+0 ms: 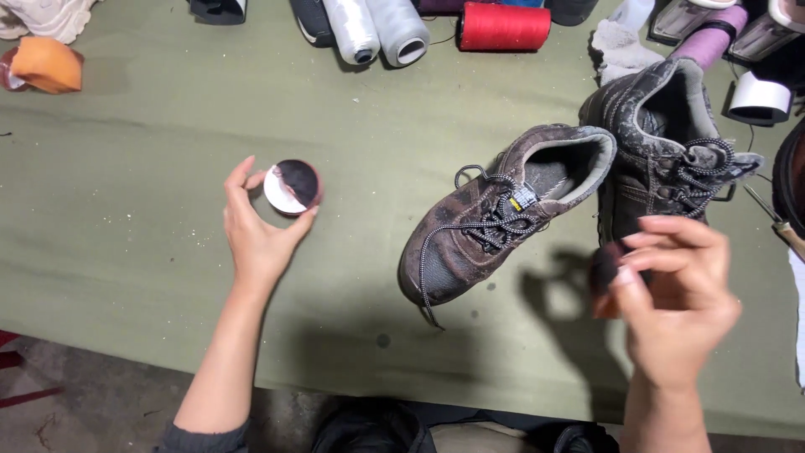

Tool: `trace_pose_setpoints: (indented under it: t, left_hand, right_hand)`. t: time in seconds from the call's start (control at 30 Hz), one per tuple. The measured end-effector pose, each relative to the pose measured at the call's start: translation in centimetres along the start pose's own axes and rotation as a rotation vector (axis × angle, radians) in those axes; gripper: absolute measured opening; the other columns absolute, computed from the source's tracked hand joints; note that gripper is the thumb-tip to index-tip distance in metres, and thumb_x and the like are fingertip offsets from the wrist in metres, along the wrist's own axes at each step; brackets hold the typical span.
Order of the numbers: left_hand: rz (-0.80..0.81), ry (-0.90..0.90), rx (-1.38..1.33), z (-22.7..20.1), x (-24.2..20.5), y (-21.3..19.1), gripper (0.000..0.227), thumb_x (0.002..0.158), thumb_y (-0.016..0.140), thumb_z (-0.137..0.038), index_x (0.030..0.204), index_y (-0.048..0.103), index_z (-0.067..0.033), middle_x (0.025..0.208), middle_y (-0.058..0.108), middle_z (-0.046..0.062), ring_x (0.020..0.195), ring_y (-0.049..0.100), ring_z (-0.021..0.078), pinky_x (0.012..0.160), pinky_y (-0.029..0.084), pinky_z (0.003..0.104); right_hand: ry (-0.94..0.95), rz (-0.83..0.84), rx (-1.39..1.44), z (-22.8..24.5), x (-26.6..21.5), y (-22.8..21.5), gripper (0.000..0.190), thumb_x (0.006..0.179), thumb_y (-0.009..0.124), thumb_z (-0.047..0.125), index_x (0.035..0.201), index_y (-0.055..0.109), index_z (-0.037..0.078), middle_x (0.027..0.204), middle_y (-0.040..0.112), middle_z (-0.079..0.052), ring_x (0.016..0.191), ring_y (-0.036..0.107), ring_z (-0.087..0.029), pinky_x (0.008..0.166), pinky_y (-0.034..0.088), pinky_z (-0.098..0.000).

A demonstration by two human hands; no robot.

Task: The person uses a small sponge to apply polish from a round tin onto a dark brown work boot. They rub the polish into the leather around the toe, sides, and heel, then dip the sponge back into the tin to continue applying polish to the collar and back of the boot.

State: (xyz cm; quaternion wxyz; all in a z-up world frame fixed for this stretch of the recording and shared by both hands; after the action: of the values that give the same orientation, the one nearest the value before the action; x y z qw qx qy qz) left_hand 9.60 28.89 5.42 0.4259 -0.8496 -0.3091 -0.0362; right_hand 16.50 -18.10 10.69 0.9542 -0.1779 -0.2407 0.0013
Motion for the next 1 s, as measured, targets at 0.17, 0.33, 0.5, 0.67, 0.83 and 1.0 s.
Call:
trace_pose_setpoints:
  t: [0.17,0.33,0.5,0.67,0.83,1.0]
  left_hand:
    - [0.058,0.327,-0.167,-11.4,-2.9,0.6,0.087,0.076,0.090,-0.014,0.146,0.040,-0.0006,0.139,0.058,0.018,0.129,0.059,0.0304,0.114,0.045,0.040]
    - [0.142,0.731,-0.202,-19.3,-5.6,1.9,0.072,0.097,0.083,-0.018,0.145,0.034,0.0044,0.145,0.055,0.022,0.130,0.063,0.0379,0.114,0.049,0.054]
    - [0.222,0.793,-0.246,-22.8,-6.1,2.7,0.058,0.101,0.071,-0.011,0.144,0.036,0.0047,0.138,0.057,0.025,0.121,0.065,0.0423,0.104,0.053,0.051]
    - [0.295,0.793,-0.245,-23.6,-6.3,3.4,0.057,0.099,0.072,-0.007,0.143,0.038,0.0030,0.138,0.058,0.024,0.123,0.064,0.0404,0.104,0.054,0.049]
    - [0.332,0.777,-0.268,-23.7,-5.9,3.9,0.057,0.096,0.074,-0.009,0.141,0.040,0.0025,0.138,0.058,0.023,0.124,0.064,0.0401,0.103,0.054,0.049]
    - [0.357,0.739,-0.200,-23.8,-5.7,4.4,0.069,0.091,0.078,-0.008,0.147,0.040,0.0059,0.142,0.058,0.020,0.127,0.062,0.0328,0.106,0.054,0.042]
  right_hand:
    - [-0.174,0.139,-0.033,6.6,0.8,4.3,0.007,0.088,0.077,0.007,0.092,0.071,0.005,0.121,0.058,-0.021,0.107,0.062,-0.026,0.095,0.057,-0.0340]
    - [-0.404,0.214,-0.160,10.1,1.3,6.3,0.008,0.086,0.079,0.004,0.090,0.072,0.008,0.118,0.063,-0.021,0.104,0.063,-0.027,0.085,0.056,-0.0379]
    - [-0.422,0.280,-0.237,9.9,1.8,6.8,0.005,0.090,0.077,0.008,0.093,0.072,0.006,0.121,0.060,-0.019,0.108,0.060,-0.031,0.095,0.051,-0.0410]
    - [-0.412,0.364,-0.311,10.2,2.5,7.2,0.014,0.090,0.078,0.013,0.101,0.072,0.007,0.126,0.059,-0.020,0.111,0.061,-0.033,0.093,0.050,-0.0433]
    - [-0.385,0.448,-0.333,9.8,2.8,7.6,0.022,0.087,0.080,0.020,0.104,0.071,0.008,0.130,0.058,-0.019,0.111,0.061,-0.033,0.089,0.051,-0.0422]
    - [-0.323,0.570,-0.320,9.1,2.7,8.2,0.022,0.084,0.076,0.017,0.101,0.066,0.009,0.132,0.058,-0.015,0.111,0.059,-0.035,0.094,0.047,-0.0456]
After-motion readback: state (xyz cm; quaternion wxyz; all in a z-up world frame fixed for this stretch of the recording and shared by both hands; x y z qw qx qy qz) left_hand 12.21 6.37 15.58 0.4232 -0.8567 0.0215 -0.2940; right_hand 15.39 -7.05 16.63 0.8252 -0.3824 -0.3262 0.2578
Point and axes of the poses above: each hand's wrist, its own x-axis towards the middle knuckle, its own y-axis out of the palm, z = x × y, the point moved 9 cm from there along x, towards the middle knuckle
